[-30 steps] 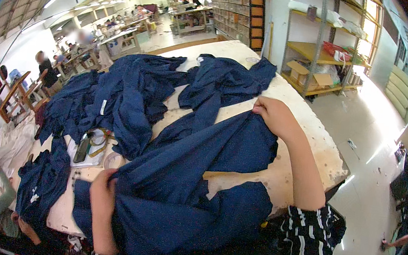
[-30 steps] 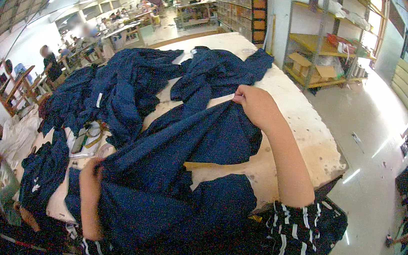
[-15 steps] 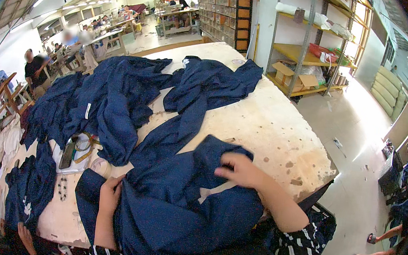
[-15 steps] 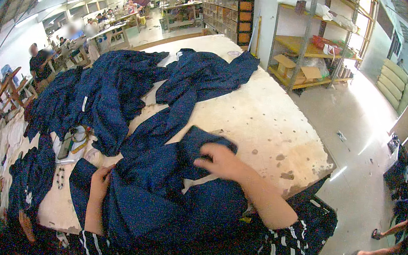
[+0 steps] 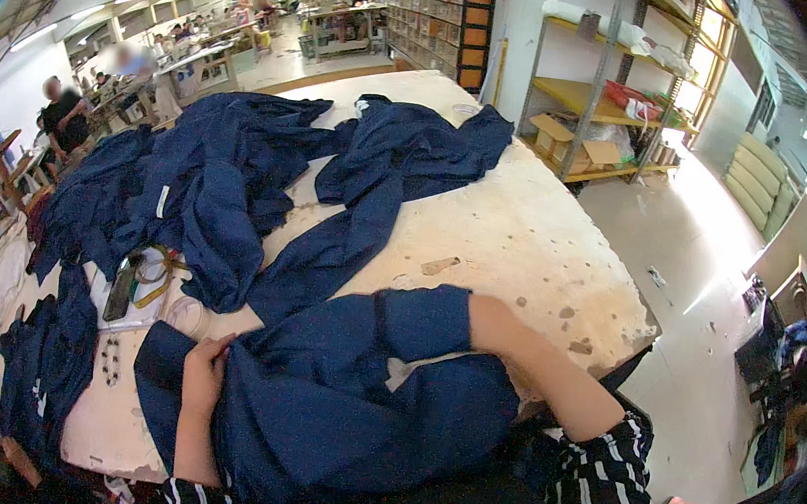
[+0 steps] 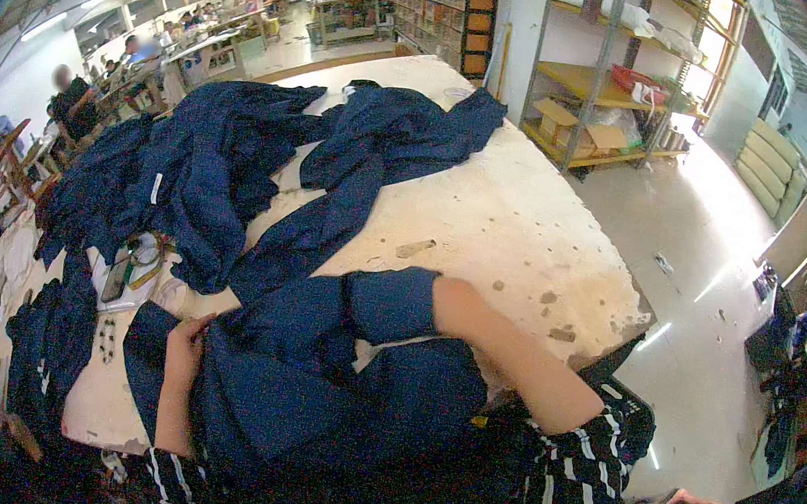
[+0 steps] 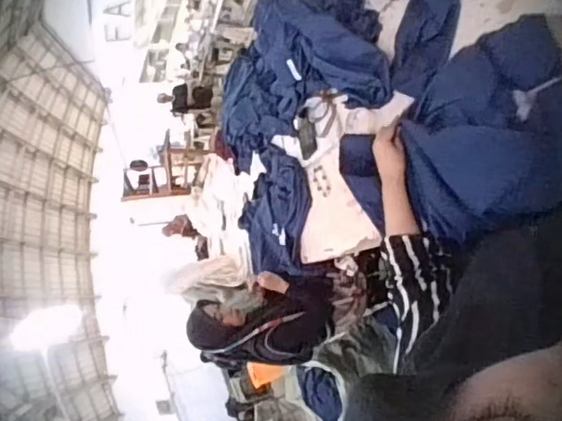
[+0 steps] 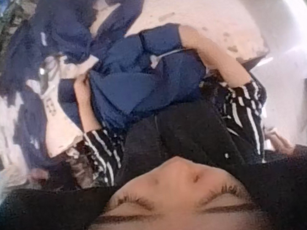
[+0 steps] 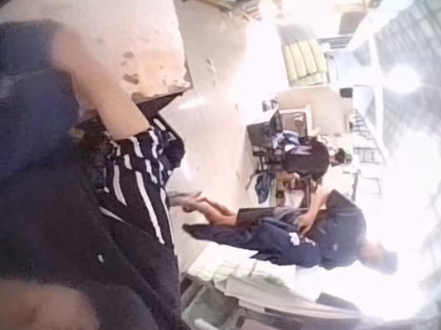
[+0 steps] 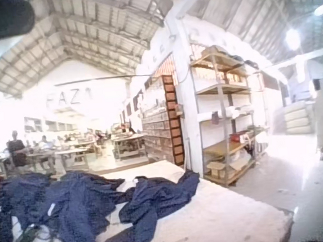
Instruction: The person smooths a dark blue garment on a worktable, applies a small white label to the chest area, and marks it with a pen. The person then folds the garment and places it aside before repeating the process on another garment.
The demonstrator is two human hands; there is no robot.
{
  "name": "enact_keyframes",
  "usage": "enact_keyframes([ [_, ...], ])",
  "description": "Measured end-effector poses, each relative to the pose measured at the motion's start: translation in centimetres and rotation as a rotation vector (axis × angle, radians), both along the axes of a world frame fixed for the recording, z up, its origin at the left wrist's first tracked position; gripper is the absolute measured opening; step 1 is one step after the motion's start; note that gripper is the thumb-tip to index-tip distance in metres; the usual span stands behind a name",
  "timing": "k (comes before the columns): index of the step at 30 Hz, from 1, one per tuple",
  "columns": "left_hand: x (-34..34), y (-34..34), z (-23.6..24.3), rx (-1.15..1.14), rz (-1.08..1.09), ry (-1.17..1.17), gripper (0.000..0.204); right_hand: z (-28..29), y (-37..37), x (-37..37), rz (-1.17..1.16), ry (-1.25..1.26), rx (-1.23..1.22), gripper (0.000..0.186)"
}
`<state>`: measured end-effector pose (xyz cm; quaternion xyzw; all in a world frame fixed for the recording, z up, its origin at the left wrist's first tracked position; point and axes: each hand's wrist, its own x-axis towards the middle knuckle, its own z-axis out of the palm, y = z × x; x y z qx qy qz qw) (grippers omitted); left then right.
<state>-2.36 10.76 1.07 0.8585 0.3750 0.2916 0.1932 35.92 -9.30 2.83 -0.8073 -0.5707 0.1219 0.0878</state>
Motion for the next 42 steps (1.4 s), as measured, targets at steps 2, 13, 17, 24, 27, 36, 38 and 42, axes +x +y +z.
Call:
enact_keyframes([
  [2,-1.0,0.0,-0.1,-0.023,0.023,0.0,0.031,-0.2,-1.3,4.6,-0.02,0.134,0.294,0.027],
  [13,-0.5,0.0,-0.4,0.0,0.005,-0.002,0.032,1.1,-6.5,10.2,-0.202,0.068,0.513,0.036],
  [17,-0.9,0.5,-1.0,-0.037,0.001,-0.044,0.032,3.3,-3.9,5.7,-0.087,0.209,0.179,0.019],
  [24,-0.4,0.0,-0.7,-0.074,0.014,-0.033,0.034,-1.0,-5.3,7.6,-0.092,-0.191,0.278,0.032],
  [27,-0.6,0.1,-0.7,-0.068,0.025,-0.034,0.034,-1.0,-5.2,7.6,0.047,-0.057,0.328,0.038],
  [36,-1.4,0.6,-1.6,-0.074,0.037,-0.065,0.034,0.6,-2.7,1.6,-0.136,-0.117,0.191,0.05],
  [38,-1.9,0.4,-1.4,-0.069,0.08,-0.044,0.033,0.3,-2.8,3.4,-0.072,0.046,0.322,0.053],
  [42,-1.8,0.5,-1.1,-0.032,0.058,-0.015,0.031,-1.7,-7.2,14.2,-0.614,0.211,0.775,0.026],
])
